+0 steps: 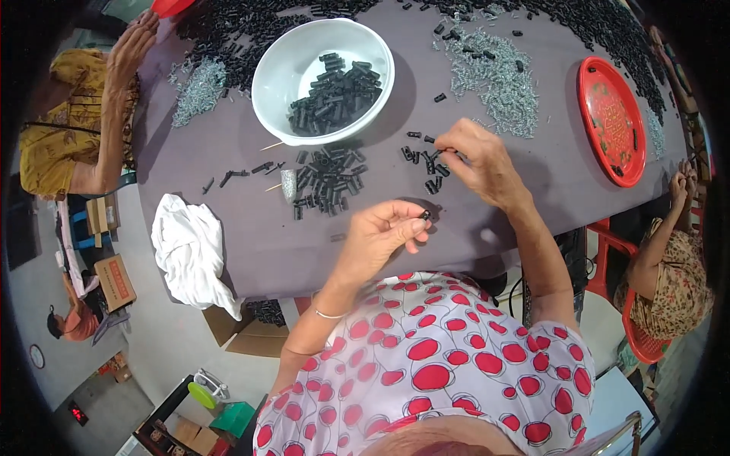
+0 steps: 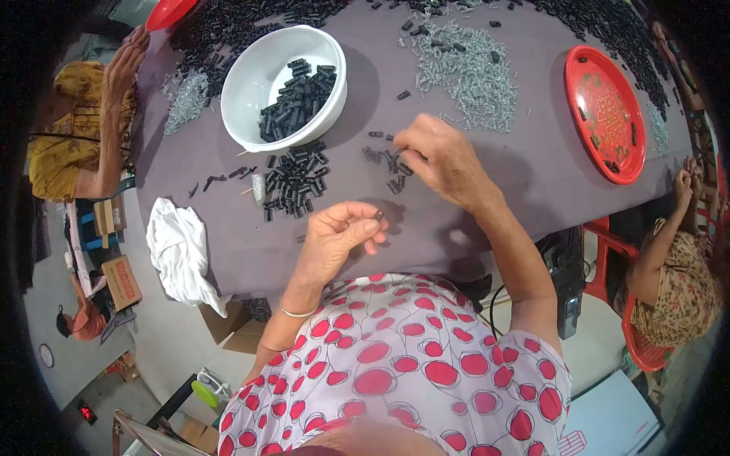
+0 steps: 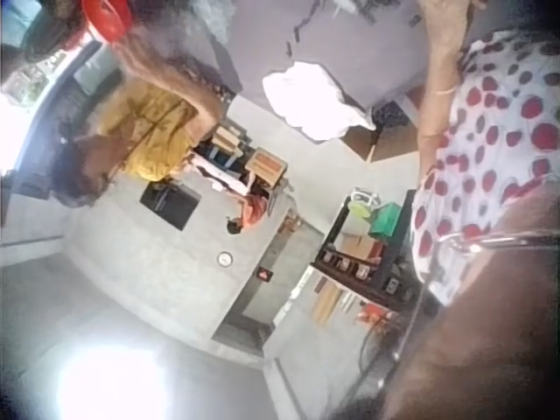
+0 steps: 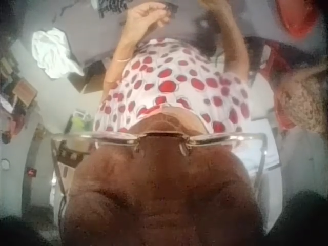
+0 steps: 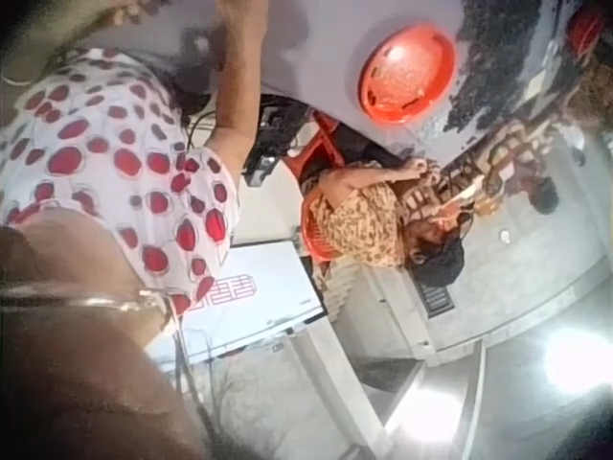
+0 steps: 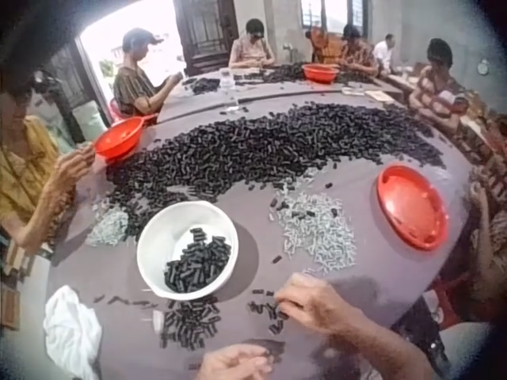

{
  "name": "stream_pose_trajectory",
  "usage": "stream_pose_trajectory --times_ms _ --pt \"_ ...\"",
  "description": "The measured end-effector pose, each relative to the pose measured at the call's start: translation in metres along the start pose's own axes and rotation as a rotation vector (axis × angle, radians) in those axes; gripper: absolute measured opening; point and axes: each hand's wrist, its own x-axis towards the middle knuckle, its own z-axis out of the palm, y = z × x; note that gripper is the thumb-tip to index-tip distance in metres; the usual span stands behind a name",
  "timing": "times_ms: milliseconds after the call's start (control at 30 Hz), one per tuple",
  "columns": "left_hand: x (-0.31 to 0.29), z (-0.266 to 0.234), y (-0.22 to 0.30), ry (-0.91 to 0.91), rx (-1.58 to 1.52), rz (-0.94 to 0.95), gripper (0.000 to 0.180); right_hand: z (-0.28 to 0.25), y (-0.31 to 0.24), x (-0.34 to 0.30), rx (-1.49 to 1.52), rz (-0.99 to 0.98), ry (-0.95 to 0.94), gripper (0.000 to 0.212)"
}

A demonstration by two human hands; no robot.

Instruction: Manually assembling small black plastic components by fitting them together.

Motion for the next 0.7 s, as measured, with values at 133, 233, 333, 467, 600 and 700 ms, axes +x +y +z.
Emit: stream_pose_trajectory --times_ms 133,233,333,467,600,700 --pt "0.000 0.000 -0.001 0.003 0.015 -0.012 0.015 0.003 0.001 0.001 -0.060 -0.075 0.029 0.013" --pt "0.000 0.001 -0.002 0.007 0.009 -0.009 0.015 0.001 0.001 0.000 -0.059 -0.079 0.012 0.014" --pt "-0.001 0.001 -0.002 0.018 0.036 -0.022 0.015 -0.004 -0.005 -0.001 -0.022 -0.001 0.017 0.014" --pt "-0.002 0.000 -0.004 0.023 0.021 -0.003 0.015 -0.013 -0.021 -0.004 0.124 0.255 -0.057 0.013" --pt "-0.001 0.001 -0.004 0.026 -0.012 0.013 0.015 -0.008 -0.022 -0.014 0.433 0.289 -0.050 0.010" --pt "-0.001 0.002 -0.005 0.047 -0.058 0.051 0.015 -0.006 -0.031 -0.016 0.494 0.294 -0.058 0.010"
